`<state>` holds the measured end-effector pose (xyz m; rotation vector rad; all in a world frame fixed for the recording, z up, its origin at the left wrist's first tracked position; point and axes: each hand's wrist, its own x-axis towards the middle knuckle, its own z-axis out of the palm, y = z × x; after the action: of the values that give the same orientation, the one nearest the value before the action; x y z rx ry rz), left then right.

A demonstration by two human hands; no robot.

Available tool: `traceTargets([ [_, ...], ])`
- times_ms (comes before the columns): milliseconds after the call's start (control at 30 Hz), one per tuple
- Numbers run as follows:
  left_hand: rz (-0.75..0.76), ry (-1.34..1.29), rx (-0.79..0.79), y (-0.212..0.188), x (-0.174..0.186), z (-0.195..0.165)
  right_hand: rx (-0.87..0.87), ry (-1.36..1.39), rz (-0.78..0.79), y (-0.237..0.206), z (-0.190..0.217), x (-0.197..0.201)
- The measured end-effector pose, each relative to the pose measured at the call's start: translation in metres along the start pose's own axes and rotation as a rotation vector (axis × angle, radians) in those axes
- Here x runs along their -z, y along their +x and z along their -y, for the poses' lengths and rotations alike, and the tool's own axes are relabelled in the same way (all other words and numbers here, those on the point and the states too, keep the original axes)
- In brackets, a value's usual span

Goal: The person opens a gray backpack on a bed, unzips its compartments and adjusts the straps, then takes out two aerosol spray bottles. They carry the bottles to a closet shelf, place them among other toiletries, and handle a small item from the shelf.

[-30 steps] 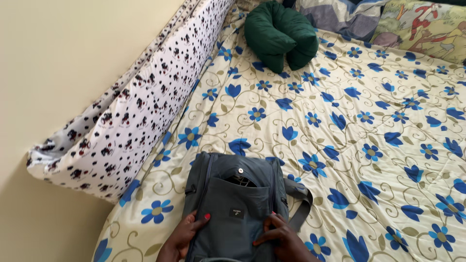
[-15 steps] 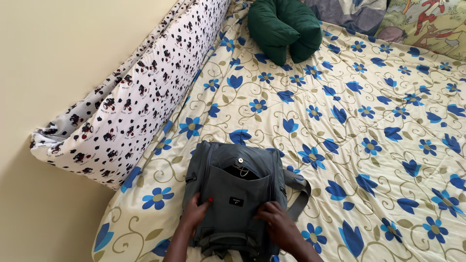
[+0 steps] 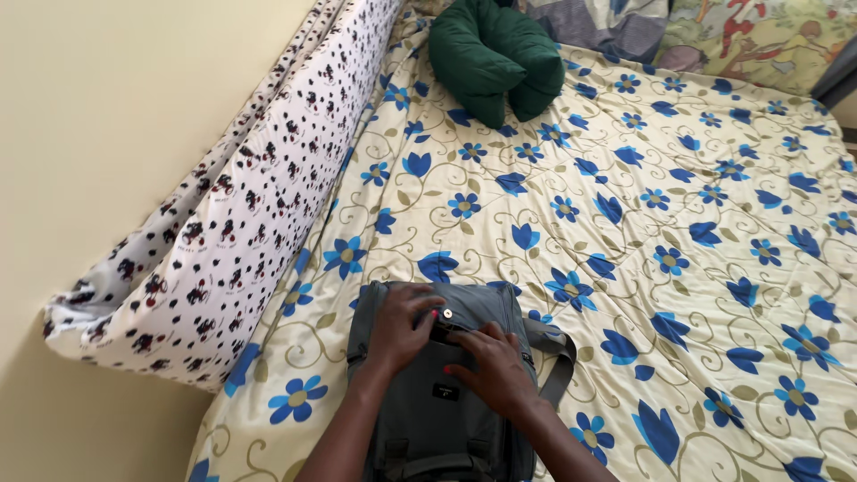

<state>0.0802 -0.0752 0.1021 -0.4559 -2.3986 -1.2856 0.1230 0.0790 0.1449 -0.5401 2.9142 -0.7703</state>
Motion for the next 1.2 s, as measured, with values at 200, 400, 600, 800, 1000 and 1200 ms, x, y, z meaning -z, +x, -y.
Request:
traceTargets([
  [200, 0.177, -0.129, 0.133, 0.015, -0.006, 0.002, -0.077, -0.049, -0.08, 0.013, 0.002, 0.001],
  [400, 0.312, -0.067, 0.135, 0.041, -0.004, 0.014, 0.06, 0.007, -0.363, 0.04, -0.001, 0.008],
  [600, 0.448, -0.067, 0.181, 0.06, 0.003, 0.019, -0.056, 0.253, -0.257, 0.066, -0.006, 0.007],
  [800, 0.402, -0.052, 0.254, 0.065, 0.003, 0.018, -0.223, 0.277, -0.283, 0.074, -0.019, -0.004],
  [1000, 0.334, -0.125, 0.243, 0.075, -0.008, 0.031, -0.289, 0.406, -0.367, 0.08, -0.03, -0.012],
  [1200, 0.361, -0.201, 0.209, 0.078, -0.013, 0.044, -0.269, 0.425, -0.382, 0.087, -0.036, -0.012],
])
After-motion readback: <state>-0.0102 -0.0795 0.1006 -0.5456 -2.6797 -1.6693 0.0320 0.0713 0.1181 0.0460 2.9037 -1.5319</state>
